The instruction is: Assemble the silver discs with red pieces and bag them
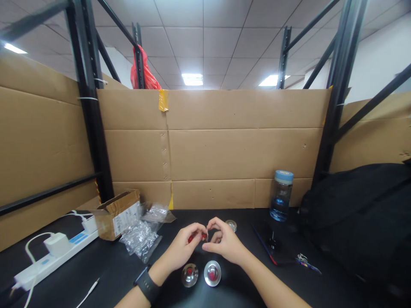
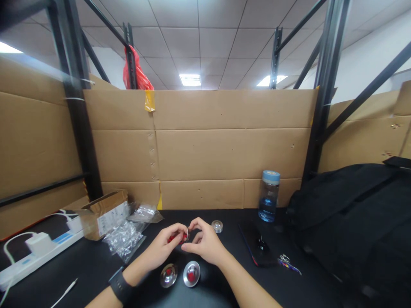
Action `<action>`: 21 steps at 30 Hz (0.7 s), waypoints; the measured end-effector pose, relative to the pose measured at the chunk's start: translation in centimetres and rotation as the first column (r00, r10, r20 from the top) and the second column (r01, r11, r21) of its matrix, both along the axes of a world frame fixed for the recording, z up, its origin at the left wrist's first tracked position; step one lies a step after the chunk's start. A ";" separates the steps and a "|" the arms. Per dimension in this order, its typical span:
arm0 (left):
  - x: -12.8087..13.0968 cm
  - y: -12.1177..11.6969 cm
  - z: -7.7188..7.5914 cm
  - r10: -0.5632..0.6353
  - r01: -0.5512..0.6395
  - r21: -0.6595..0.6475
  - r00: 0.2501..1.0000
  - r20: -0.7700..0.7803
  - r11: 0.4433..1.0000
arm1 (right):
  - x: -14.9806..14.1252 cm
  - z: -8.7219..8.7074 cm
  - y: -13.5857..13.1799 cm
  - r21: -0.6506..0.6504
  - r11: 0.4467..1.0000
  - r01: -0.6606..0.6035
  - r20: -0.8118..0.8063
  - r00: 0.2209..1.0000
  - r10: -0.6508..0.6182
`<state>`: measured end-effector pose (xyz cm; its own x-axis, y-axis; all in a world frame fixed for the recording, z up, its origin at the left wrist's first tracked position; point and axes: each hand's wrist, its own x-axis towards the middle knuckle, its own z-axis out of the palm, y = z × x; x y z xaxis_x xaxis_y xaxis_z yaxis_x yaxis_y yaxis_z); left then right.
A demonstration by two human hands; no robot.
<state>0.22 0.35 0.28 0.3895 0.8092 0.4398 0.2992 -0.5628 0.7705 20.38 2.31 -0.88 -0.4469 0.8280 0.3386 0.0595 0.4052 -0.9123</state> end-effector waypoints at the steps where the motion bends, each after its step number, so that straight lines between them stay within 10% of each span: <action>1: 0.0 0.0 0.0 0.015 -0.015 0.011 1.000 -0.008 1.000 | 0.1 0.0 0.1 0.002 1.000 0.006 -0.005 1.000 -0.006; 10: -1.3 1.4 -1.3 0.310 -0.233 0.258 0.896 -0.317 0.938 | 2.9 0.0 3.1 0.125 0.956 0.264 0.047 0.961 -0.272; 17: -2.5 2.0 -2.2 0.353 -0.260 0.258 0.824 -0.444 0.931 | 6.9 -0.9 5.6 0.360 0.810 0.463 0.314 0.757 -0.573; 21: -2.5 2.1 -2.3 0.358 -0.268 0.245 0.798 -0.485 0.932 | 8.1 -2.0 6.4 0.348 0.818 0.458 0.455 0.680 -0.575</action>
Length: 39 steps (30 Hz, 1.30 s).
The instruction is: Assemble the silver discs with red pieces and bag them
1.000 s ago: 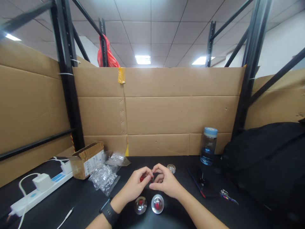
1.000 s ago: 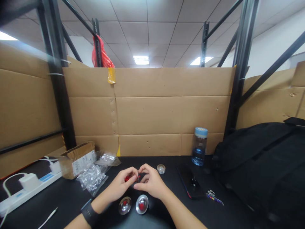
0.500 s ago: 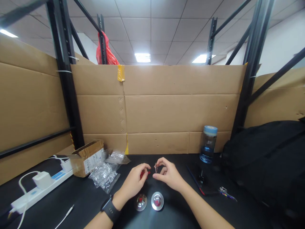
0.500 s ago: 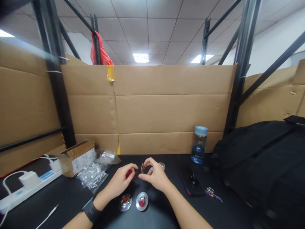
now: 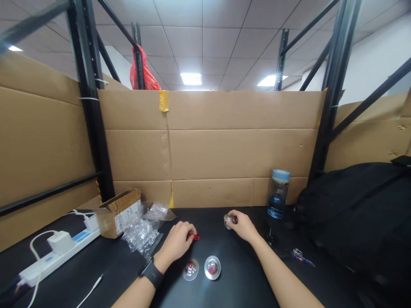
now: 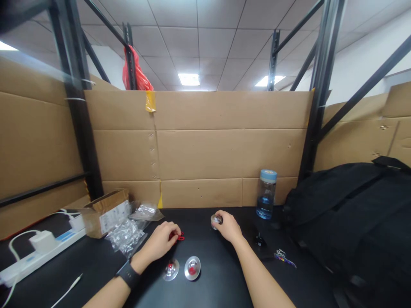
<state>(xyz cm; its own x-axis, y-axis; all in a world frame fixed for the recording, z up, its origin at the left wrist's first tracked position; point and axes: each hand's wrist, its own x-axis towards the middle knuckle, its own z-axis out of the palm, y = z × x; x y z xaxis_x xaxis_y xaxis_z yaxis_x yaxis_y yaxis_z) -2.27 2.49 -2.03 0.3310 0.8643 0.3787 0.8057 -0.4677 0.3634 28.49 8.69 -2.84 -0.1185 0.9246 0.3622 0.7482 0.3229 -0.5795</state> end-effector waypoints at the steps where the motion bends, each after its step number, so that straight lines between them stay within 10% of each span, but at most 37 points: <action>1: 0.0 -0.1 0.1 0.002 -0.002 0.006 1.000 -0.008 1.000 | 0.1 -0.2 0.1 -0.019 1.000 -0.002 0.018 1.000 0.002; 7: 1.0 -1.9 2.0 -0.235 0.238 -0.045 0.969 0.076 0.970 | 0.1 -0.4 0.2 -0.074 0.997 0.017 0.148 0.989 -0.006; 13: 3.0 -4.0 2.6 -0.571 0.590 -0.196 0.808 0.148 0.784 | -0.1 -0.1 -0.1 -0.068 0.997 0.036 0.178 0.984 -0.023; 25: 4.3 -4.0 1.1 -0.461 0.458 -0.165 0.887 0.019 0.874 | -0.9 0.6 -1.2 0.058 0.997 0.060 0.136 0.988 -0.067; 29: 4.4 -4.3 1.0 -0.406 0.399 -0.140 0.913 -0.030 0.906 | -2.2 1.5 -2.1 0.239 0.966 -0.100 0.010 0.995 0.101; 39: 4.1 -3.7 0.8 -0.284 0.285 -0.005 0.958 0.043 0.959 | -5.4 0.9 -3.8 0.156 0.915 -0.373 -0.078 0.918 0.388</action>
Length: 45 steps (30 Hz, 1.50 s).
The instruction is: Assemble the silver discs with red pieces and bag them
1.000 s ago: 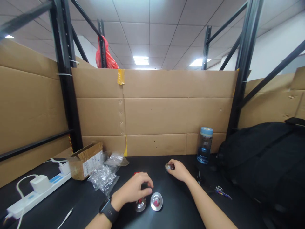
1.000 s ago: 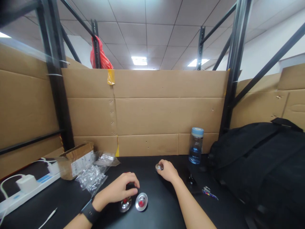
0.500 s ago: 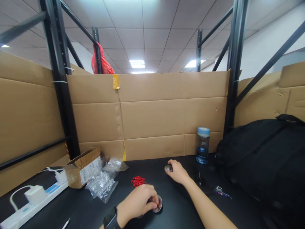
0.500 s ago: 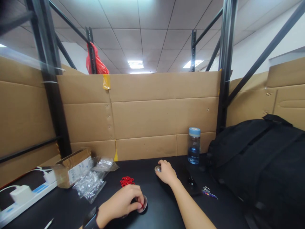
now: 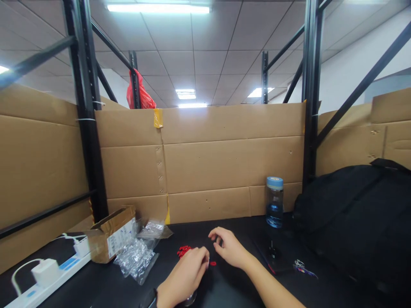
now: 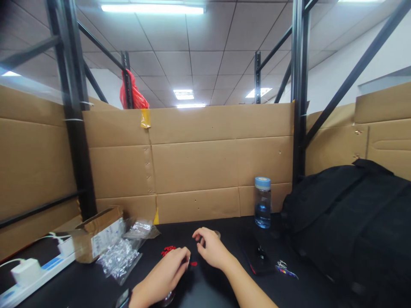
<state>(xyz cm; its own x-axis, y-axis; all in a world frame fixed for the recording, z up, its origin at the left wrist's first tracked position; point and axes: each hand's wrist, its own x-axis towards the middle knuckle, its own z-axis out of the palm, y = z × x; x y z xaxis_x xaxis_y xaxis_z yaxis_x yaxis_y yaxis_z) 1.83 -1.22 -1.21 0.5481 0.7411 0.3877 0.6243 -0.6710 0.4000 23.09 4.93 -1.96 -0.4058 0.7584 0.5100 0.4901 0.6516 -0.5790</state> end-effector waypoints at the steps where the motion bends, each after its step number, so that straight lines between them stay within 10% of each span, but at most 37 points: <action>1: -0.1 0.3 0.0 0.020 -0.020 -0.006 0.998 0.059 1.000 | -0.1 0.2 -0.3 -0.017 0.999 -0.035 -0.005 0.999 0.035; 8: -1.4 1.9 0.1 0.055 -0.042 -0.046 0.940 0.337 0.998 | -2.0 2.5 -3.8 -0.118 0.960 -0.254 -0.085 0.966 0.245; 21: -0.9 2.1 -1.1 0.029 -0.015 -0.052 0.955 0.295 0.999 | -2.5 2.3 -3.9 -0.067 0.979 -0.192 -0.105 0.977 0.185; 27: -1.8 3.2 -1.3 0.180 -0.176 -0.038 0.953 0.244 0.984 | -0.8 2.2 -2.1 -0.017 0.999 0.039 0.001 0.999 -0.039; 33: -3.8 4.5 -2.0 0.466 -0.464 0.075 0.885 -0.012 0.883 | 3.2 1.1 1.2 0.017 0.907 0.422 0.149 0.896 -0.419; 45: -3.6 3.4 -0.6 0.453 -0.456 -0.014 0.887 -0.085 0.890 | 5.2 -1.2 3.5 -0.124 0.861 0.493 0.278 0.850 -0.447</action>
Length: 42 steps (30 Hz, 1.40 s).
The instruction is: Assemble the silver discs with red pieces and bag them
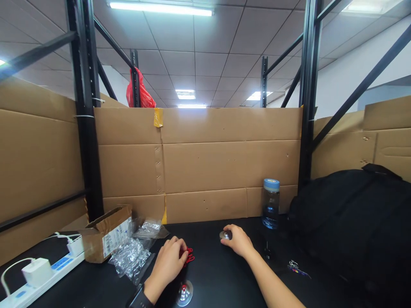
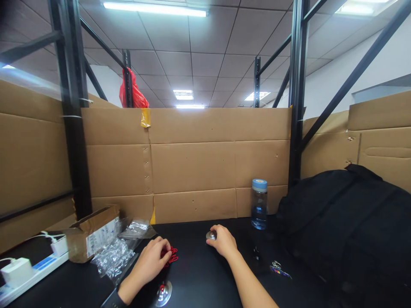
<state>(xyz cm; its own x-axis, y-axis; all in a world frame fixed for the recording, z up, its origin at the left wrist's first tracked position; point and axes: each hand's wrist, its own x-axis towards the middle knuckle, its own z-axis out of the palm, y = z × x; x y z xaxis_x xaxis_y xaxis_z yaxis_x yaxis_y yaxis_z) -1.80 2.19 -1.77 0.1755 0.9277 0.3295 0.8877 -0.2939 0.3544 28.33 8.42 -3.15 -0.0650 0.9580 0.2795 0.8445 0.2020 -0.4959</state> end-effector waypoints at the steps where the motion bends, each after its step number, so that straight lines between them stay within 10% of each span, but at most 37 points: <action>1: 0.1 -0.4 0.5 -0.060 0.059 0.014 0.998 0.030 0.998 | 0.0 0.0 0.1 0.005 1.000 -0.006 -0.003 1.000 0.006; 6: 0.2 -2.0 1.9 -0.539 0.552 -0.154 0.833 0.121 0.819 | -0.1 -0.1 0.1 0.007 0.999 -0.033 0.038 0.999 0.033; 10: -1.2 -2.1 1.4 -0.554 0.544 -0.389 0.827 0.096 0.744 | -0.3 -0.2 -0.2 0.003 0.999 -0.033 0.076 0.997 0.033; 20: -2.1 -1.2 0.7 -0.504 0.562 -0.424 0.826 0.251 0.711 | -0.7 0.0 -0.3 0.000 0.999 -0.039 0.102 0.994 0.038; 33: 2.1 -2.7 0.5 -0.575 0.601 -0.193 0.799 0.175 0.776 | -1.9 1.6 -1.8 0.237 0.971 -0.038 0.017 0.999 0.035; 38: 1.8 -2.8 1.7 -0.484 0.494 -0.036 0.862 0.151 0.869 | -4.1 2.9 -4.1 0.057 0.855 -0.516 -0.161 0.840 0.517; 42: 1.7 -2.3 1.9 -0.408 0.403 0.068 0.894 0.188 0.913 | -6.3 2.2 -5.2 0.002 0.762 -0.648 -0.267 0.734 0.625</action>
